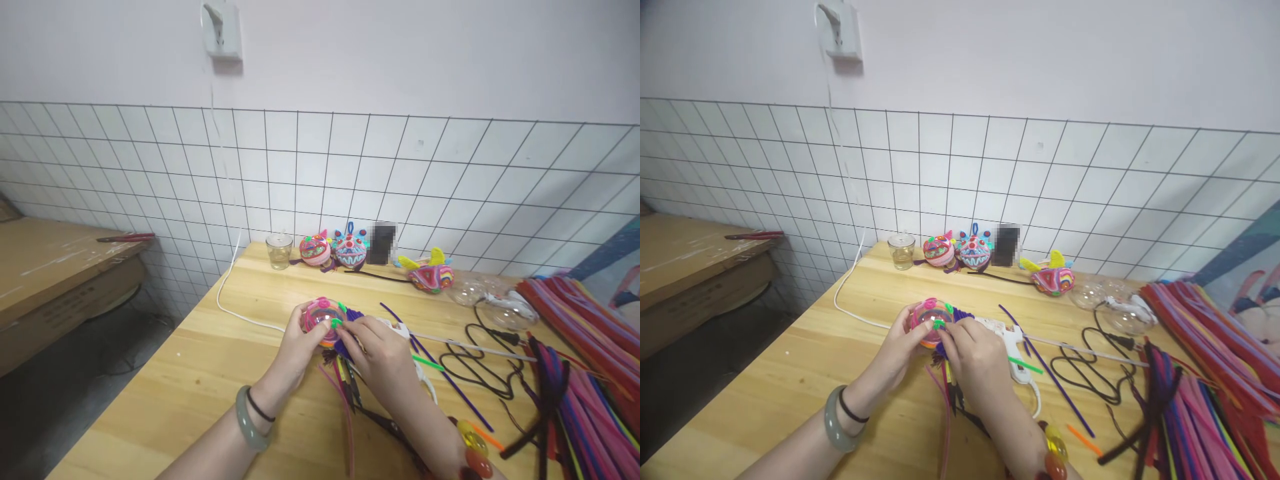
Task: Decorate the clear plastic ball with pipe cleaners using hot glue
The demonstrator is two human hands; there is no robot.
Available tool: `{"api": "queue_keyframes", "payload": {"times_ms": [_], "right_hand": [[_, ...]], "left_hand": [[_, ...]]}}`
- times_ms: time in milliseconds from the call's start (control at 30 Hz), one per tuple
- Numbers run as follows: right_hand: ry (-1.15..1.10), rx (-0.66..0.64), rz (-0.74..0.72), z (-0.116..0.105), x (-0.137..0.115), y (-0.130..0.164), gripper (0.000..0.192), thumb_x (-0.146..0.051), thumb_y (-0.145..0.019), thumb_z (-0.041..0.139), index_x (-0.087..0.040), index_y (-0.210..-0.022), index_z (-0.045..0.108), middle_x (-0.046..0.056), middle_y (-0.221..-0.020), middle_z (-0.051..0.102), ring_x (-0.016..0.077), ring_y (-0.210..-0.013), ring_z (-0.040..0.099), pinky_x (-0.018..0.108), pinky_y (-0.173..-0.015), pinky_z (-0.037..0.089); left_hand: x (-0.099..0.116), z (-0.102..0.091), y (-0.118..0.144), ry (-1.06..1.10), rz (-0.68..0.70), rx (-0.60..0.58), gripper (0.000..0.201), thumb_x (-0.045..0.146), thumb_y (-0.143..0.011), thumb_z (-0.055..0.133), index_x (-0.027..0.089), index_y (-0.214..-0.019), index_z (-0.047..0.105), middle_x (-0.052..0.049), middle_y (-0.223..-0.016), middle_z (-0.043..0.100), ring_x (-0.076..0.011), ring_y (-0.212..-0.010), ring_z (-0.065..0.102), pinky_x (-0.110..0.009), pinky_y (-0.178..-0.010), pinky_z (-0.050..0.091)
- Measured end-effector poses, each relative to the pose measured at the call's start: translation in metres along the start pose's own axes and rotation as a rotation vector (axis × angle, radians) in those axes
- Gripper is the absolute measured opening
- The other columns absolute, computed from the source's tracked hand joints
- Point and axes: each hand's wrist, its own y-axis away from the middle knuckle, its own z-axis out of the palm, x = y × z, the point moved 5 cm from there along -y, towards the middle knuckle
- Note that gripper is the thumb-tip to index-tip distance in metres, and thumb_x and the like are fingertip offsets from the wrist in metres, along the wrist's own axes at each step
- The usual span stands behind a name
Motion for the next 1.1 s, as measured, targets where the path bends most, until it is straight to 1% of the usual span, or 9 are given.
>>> {"api": "queue_keyframes", "payload": {"times_ms": [133, 367, 567, 700, 1000, 1100], "right_hand": [[0.000, 0.021, 0.019, 0.001, 0.000, 0.000, 0.020, -0.023, -0.094, 0.053, -0.016, -0.084, 0.069, 0.006, -0.072, 0.068, 0.0173, -0.065, 0.063, 0.028, -0.062, 0.047], [-0.043, 0.021, 0.040, 0.004, 0.002, 0.001, 0.023, -0.021, -0.095, 0.050, -0.016, -0.083, 0.068, 0.005, -0.069, 0.066, 0.0166, -0.065, 0.062, 0.027, -0.063, 0.047], [-0.048, 0.031, 0.040, 0.006, 0.002, 0.003, 0.023, -0.020, -0.095, 0.050, -0.017, -0.080, 0.067, 0.005, -0.069, 0.065, 0.0170, -0.065, 0.062, 0.027, -0.065, 0.047], [-0.046, 0.031, 0.056, 0.006, 0.001, 0.005, 0.022, -0.020, -0.095, 0.050, -0.017, -0.080, 0.067, 0.005, -0.069, 0.066, 0.0175, -0.066, 0.063, 0.028, -0.065, 0.047], [-0.064, 0.042, 0.073, 0.008, 0.003, 0.005, 0.019, -0.019, -0.093, 0.051, -0.017, -0.081, 0.066, 0.005, -0.070, 0.066, 0.0178, -0.065, 0.063, 0.028, -0.063, 0.047], [-0.069, 0.042, 0.085, 0.009, 0.003, 0.005, 0.019, -0.018, -0.093, 0.052, -0.017, -0.080, 0.066, 0.006, -0.070, 0.066, 0.0183, -0.064, 0.064, 0.028, -0.062, 0.048]], "left_hand": [[-0.001, -0.001, -0.001, -0.006, -0.007, 0.008, 0.053, 0.028, -0.065, 0.079, 0.018, -0.111, 0.054, -0.010, -0.107, 0.067, -0.0209, -0.096, 0.064, -0.033, -0.085, 0.049], [-0.003, -0.001, -0.001, -0.006, 0.011, 0.014, 0.054, 0.028, -0.065, 0.078, 0.017, -0.111, 0.053, -0.011, -0.111, 0.065, -0.0212, -0.098, 0.062, -0.036, -0.088, 0.048], [-0.007, 0.001, 0.001, 0.005, 0.011, 0.048, 0.054, 0.030, -0.064, 0.077, 0.017, -0.109, 0.051, -0.012, -0.113, 0.063, -0.0236, -0.101, 0.061, -0.040, -0.089, 0.048], [-0.009, 0.001, 0.001, 0.007, 0.026, 0.064, 0.055, 0.031, -0.063, 0.078, 0.017, -0.109, 0.051, -0.012, -0.115, 0.063, -0.0241, -0.104, 0.060, -0.040, -0.091, 0.047], [-0.011, 0.000, 0.002, -0.001, 0.034, 0.071, 0.056, 0.032, -0.065, 0.077, 0.018, -0.112, 0.050, -0.010, -0.110, 0.064, -0.0225, -0.100, 0.061, -0.040, -0.091, 0.047], [-0.011, 0.001, 0.003, 0.005, 0.037, 0.079, 0.056, 0.032, -0.065, 0.077, 0.018, -0.113, 0.050, -0.010, -0.111, 0.064, -0.0228, -0.101, 0.061, -0.040, -0.091, 0.047]]}}
